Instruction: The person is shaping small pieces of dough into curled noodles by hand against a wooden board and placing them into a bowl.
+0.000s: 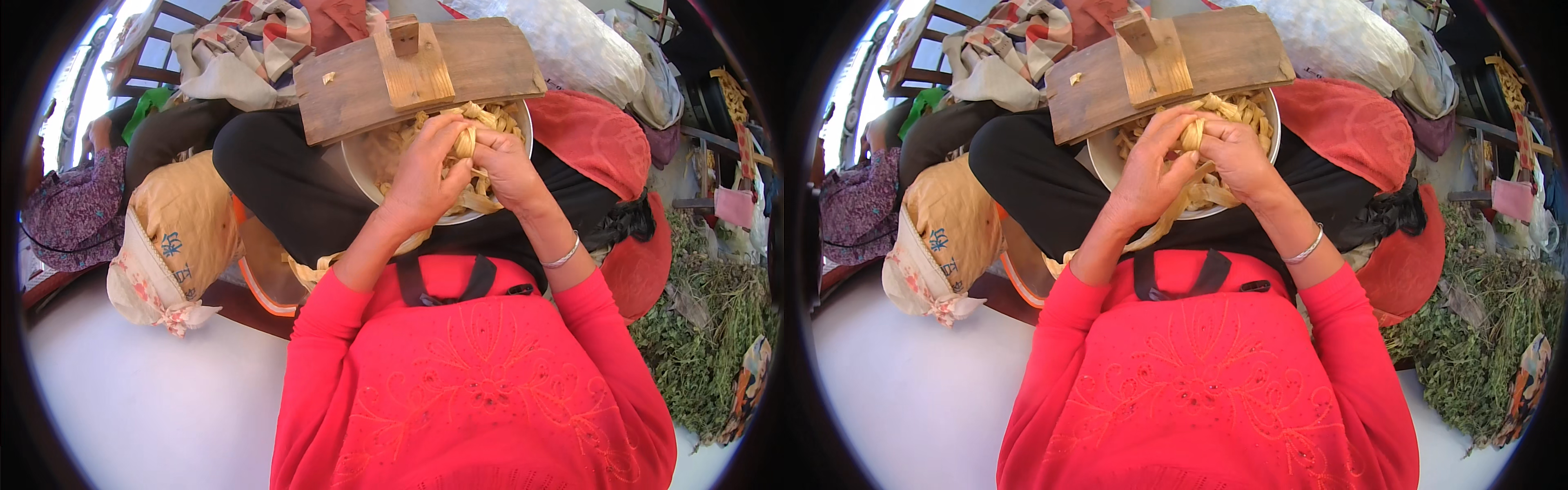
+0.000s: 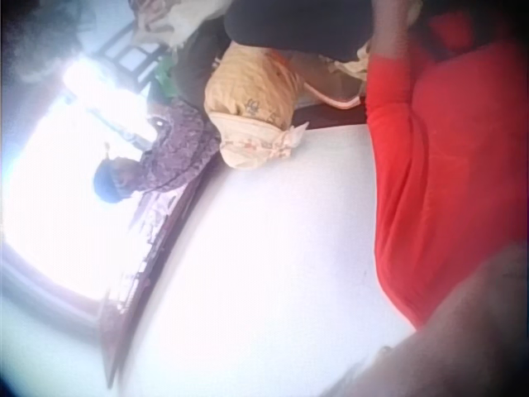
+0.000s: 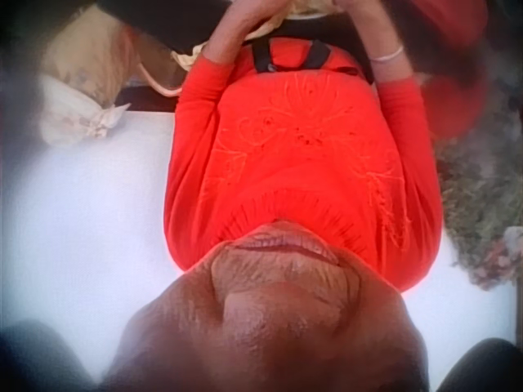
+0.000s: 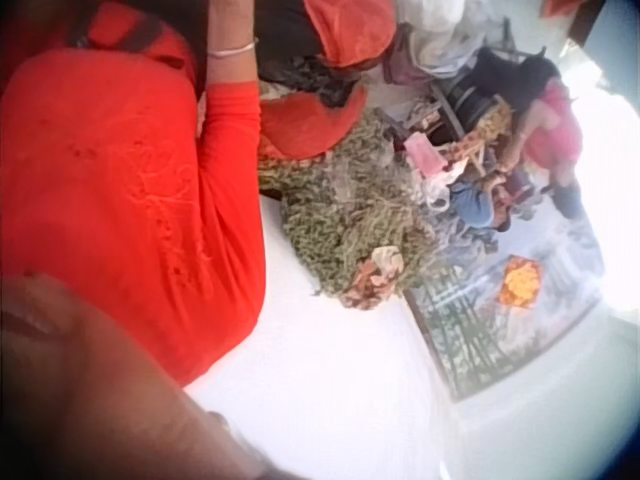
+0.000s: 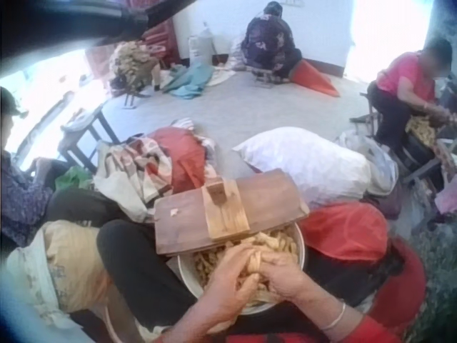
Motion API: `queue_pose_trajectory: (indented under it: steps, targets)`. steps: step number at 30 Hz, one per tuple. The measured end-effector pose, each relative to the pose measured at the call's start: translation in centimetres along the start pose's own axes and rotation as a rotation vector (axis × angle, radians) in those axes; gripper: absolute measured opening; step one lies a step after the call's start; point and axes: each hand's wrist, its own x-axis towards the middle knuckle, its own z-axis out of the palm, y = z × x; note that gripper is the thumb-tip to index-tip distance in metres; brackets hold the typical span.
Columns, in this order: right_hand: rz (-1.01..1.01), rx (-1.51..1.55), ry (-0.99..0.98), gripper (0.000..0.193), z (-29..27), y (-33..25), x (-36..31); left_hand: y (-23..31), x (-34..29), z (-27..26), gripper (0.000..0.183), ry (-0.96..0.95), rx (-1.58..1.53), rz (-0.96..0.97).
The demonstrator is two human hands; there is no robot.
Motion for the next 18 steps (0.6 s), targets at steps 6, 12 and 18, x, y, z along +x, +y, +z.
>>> queue_pose_trajectory:
  steps: [6,12,18]
  targets:
    - [-0.5,-0.728,0.267,0.008,1.4,-2.1,-0.5,-1.4,2.1,0.5,0.025,-0.012,-0.031,-0.314]
    - [-0.649,-0.925,0.206,0.012,0.8,-3.4,0.1,1.6,1.6,-0.7,0.027,0.031,-0.03,-0.047]
    - [-0.545,-0.824,0.192,0.007,0.8,-2.8,-0.4,0.3,0.5,-0.3,0.021,0.001,0.219,-0.048]
